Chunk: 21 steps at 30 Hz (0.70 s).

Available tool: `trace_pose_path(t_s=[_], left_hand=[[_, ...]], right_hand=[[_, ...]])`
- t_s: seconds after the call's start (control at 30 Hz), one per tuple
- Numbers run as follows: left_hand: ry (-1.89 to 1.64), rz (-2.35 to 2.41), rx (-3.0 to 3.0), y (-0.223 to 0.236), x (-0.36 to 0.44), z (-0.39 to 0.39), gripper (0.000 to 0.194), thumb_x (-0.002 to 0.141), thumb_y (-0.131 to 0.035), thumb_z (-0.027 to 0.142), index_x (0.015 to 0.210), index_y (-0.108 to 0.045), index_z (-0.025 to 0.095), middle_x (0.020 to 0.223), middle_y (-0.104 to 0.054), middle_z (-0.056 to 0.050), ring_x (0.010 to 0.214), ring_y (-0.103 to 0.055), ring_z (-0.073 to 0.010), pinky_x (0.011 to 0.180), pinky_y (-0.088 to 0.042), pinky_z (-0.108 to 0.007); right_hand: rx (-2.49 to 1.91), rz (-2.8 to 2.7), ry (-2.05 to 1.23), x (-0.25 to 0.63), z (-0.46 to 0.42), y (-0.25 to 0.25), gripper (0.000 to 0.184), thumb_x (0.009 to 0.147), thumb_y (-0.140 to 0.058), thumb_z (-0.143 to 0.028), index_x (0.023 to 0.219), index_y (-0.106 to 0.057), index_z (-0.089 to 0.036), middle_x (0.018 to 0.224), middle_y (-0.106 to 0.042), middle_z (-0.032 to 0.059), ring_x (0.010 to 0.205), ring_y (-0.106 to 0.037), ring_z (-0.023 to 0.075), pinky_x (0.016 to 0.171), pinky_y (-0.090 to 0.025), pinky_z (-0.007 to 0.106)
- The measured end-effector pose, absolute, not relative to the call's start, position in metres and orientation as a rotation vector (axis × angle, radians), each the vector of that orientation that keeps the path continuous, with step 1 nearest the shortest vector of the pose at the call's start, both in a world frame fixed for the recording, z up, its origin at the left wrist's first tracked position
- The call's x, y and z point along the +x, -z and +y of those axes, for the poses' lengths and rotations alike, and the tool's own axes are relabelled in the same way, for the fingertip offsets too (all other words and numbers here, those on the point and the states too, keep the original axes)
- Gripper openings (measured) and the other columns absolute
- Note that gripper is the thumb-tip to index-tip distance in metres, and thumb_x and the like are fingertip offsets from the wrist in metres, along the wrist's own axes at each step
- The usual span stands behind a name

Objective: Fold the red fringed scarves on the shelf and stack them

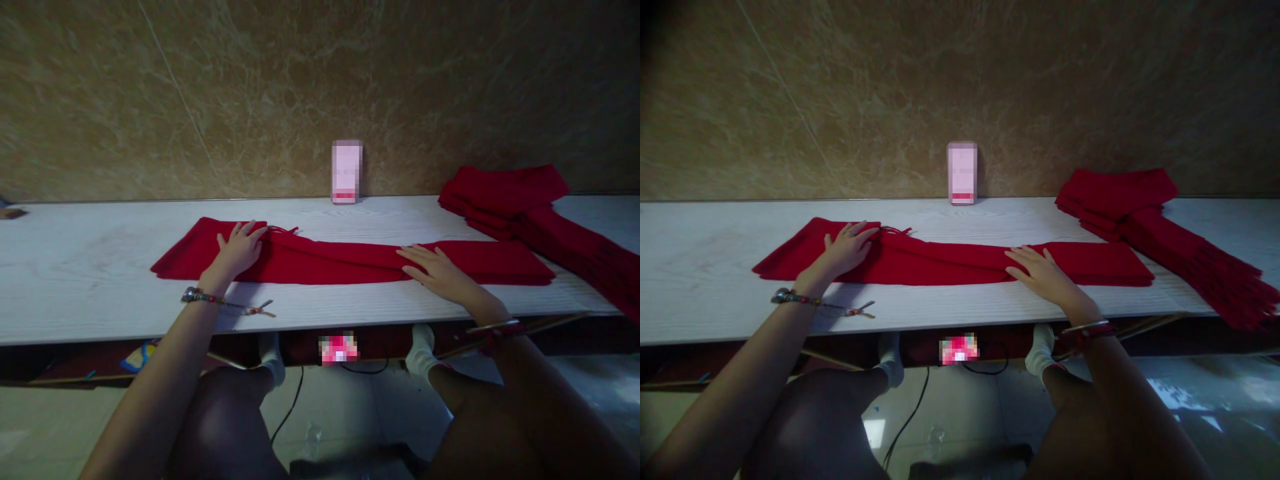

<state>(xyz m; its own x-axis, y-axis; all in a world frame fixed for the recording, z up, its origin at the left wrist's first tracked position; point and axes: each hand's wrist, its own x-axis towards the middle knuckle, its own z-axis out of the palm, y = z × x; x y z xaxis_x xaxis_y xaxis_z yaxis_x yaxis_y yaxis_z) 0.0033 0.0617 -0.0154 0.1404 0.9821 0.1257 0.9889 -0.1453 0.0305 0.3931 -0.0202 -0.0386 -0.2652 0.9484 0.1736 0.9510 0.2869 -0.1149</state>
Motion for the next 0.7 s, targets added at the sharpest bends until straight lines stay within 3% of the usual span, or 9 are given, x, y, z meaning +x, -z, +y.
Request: trace_pose_path(t_s=[0.07, 0.17, 0.27, 0.37, 0.53, 0.7], left_hand=[[0.134, -1.985, -2.264, 0.009, -0.018, 0.068, 0.049, 0.089, -0.028, 0.021, 0.135, -0.047, 0.024, 0.145, -0.039, -0.015, 0.134, -0.033, -0.0365, 0.095, -0.029, -0.072], [-0.017, -1.831, -2.257, -0.002, -0.044, 0.075, 0.048, 0.089, -0.025, 0.014, 0.127, -0.053, 0.022, 0.134, -0.053, -0.015, 0.123, -0.048, -0.0315, 0.097, -0.029, -0.068], [-0.152, -1.658, -2.243, -0.012, -0.058, 0.078, 0.048, 0.09, -0.019, 0.012, 0.118, -0.058, 0.011, 0.119, -0.063, -0.015, 0.107, -0.059, -0.0243, 0.101, -0.031, -0.058], [-0.149, -1.566, -2.193, -0.022, -0.068, 0.076, 0.045, 0.09, -0.02, 0.013, 0.109, -0.061, 0.005, 0.107, -0.067, -0.016, 0.097, -0.062, -0.0193, 0.103, -0.032, -0.044], [0.127, -1.544, -2.142, -0.033, -0.098, 0.067, 0.048, 0.093, -0.018, 0.026, 0.112, -0.059, 0.011, 0.109, -0.066, -0.009, 0.097, -0.058, -0.0141, 0.102, -0.032, -0.036], [-0.002, -1.445, -2.47, -0.01, -0.133, 0.042, 0.043, 0.081, -0.025, 0.025, 0.091, -0.067, 0.022, 0.097, -0.07, -0.005, 0.09, -0.06, -0.0161, 0.098, -0.036, -0.036]], right_hand=[[-1.716, -2.306, 0.061, 0.384, -0.017, 0.037, 0.044, 0.092, -0.036, -0.037, 0.13, -0.053, -0.024, 0.136, -0.054, 0.0094, 0.129, -0.043, 0.0278, 0.102, -0.033, 0.06], [-1.607, -2.379, 0.159, 0.364, -0.01, 0.039, 0.04, 0.089, -0.04, -0.031, 0.126, -0.056, -0.025, 0.132, -0.057, 0.0076, 0.127, -0.047, 0.0264, 0.103, -0.032, 0.06], [-1.507, -2.504, 0.223, 0.352, -0.005, 0.042, 0.041, 0.086, -0.039, -0.02, 0.121, -0.06, -0.025, 0.127, -0.062, 0.005, 0.121, -0.052, 0.0233, 0.105, -0.034, 0.055], [-1.505, -2.494, 0.195, 0.353, -0.003, 0.04, 0.045, 0.085, -0.034, -0.013, 0.118, -0.063, -0.022, 0.12, -0.066, 0.0047, 0.111, -0.06, 0.021, 0.099, -0.045, 0.045], [-1.617, -2.247, 0.104, 0.367, -0.012, 0.028, 0.044, 0.088, -0.032, -0.019, 0.121, -0.061, -0.022, 0.115, -0.068, 0.0028, 0.1, -0.066, 0.0206, 0.09, -0.053, 0.039], [-1.432, -2.452, -0.058, 0.378, -0.02, 0.034, 0.041, 0.087, -0.036, -0.02, 0.116, -0.064, -0.027, 0.124, -0.063, -0.0006, 0.117, -0.056, 0.0183, 0.101, -0.045, 0.041]])
